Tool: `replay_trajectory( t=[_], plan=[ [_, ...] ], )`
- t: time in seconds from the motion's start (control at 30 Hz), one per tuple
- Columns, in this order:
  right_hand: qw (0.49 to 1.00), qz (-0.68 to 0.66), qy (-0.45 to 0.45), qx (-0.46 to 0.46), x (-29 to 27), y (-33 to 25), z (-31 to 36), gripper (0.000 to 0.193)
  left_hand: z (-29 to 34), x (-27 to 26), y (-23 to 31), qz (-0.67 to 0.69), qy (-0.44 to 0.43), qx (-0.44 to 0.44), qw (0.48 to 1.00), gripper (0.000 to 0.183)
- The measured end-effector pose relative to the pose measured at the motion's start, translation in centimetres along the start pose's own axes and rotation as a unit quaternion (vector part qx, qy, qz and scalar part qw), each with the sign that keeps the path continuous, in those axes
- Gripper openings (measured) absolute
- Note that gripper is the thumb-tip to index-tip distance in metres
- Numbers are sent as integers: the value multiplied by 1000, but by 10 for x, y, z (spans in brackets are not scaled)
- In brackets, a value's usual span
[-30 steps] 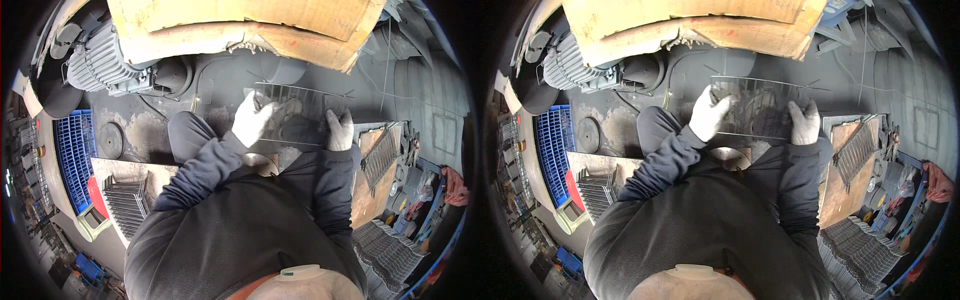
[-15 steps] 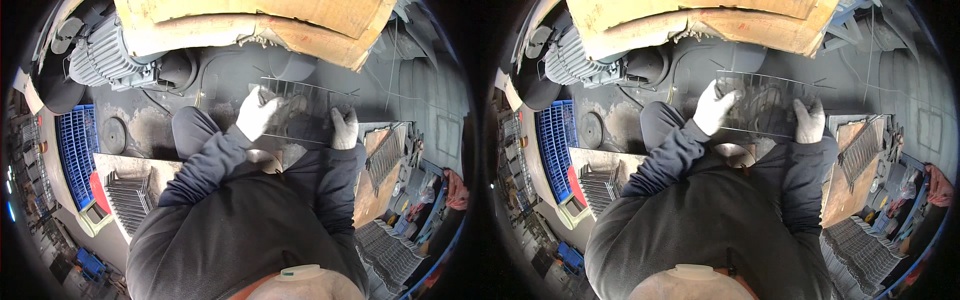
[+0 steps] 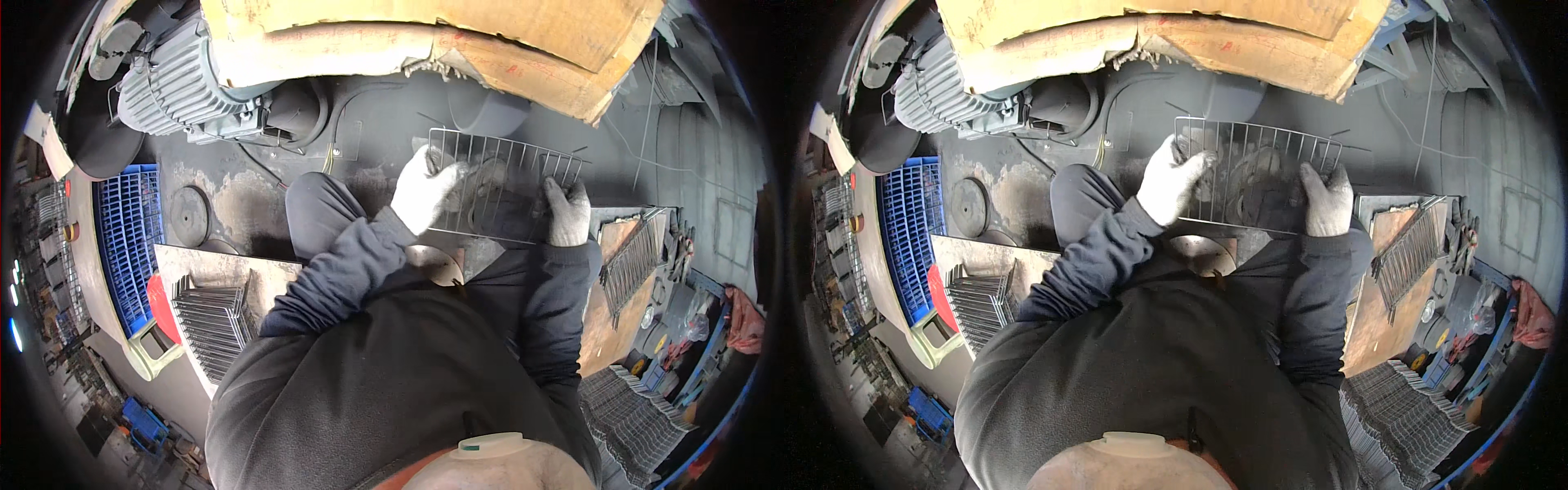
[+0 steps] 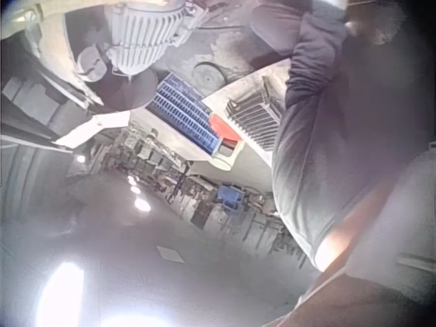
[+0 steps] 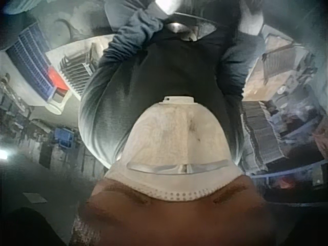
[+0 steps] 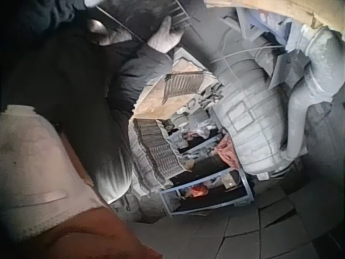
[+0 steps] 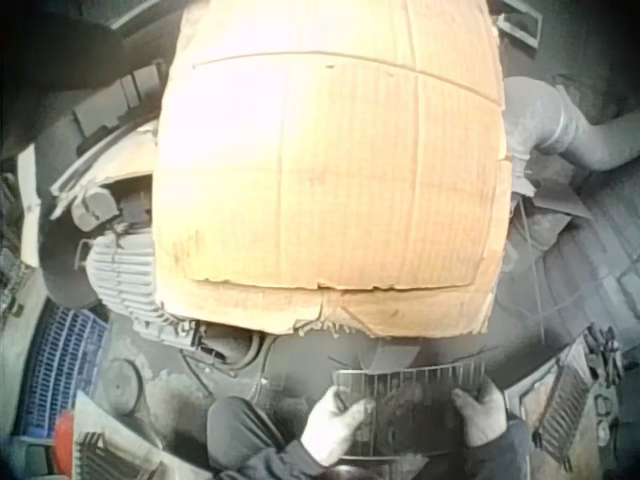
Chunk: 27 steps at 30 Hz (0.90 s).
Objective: Inspecting and handling small wire metal grates.
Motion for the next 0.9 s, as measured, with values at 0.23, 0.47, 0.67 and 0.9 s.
replay_trajectory(
  t=[0.23,0.47,0.67,0.9],
  plan=[
    [988,77,-106,80,81,71,-8,28,24,-92,-19,108,-1,-129,986,23],
    [996,-63,19,64,8,-34,16,31,2,6,7,133,-59,-143,979,26],
    [989,61,-64,119,26,19,14,23,21,-55,16,74,-21,-226,971,28],
    [974,162,-13,155,5,22,16,22,13,-50,40,48,-71,-191,978,23]
  ],
)
Point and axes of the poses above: each hand's wrist, its own z-axis away from the middle knuckle, its own x-axis out of the palm, y = z × x, the point moved 6 cm from there along -z, towards the middle knuckle, and after that the axes turned 12 degrees about -z, right-handed, at the moved point
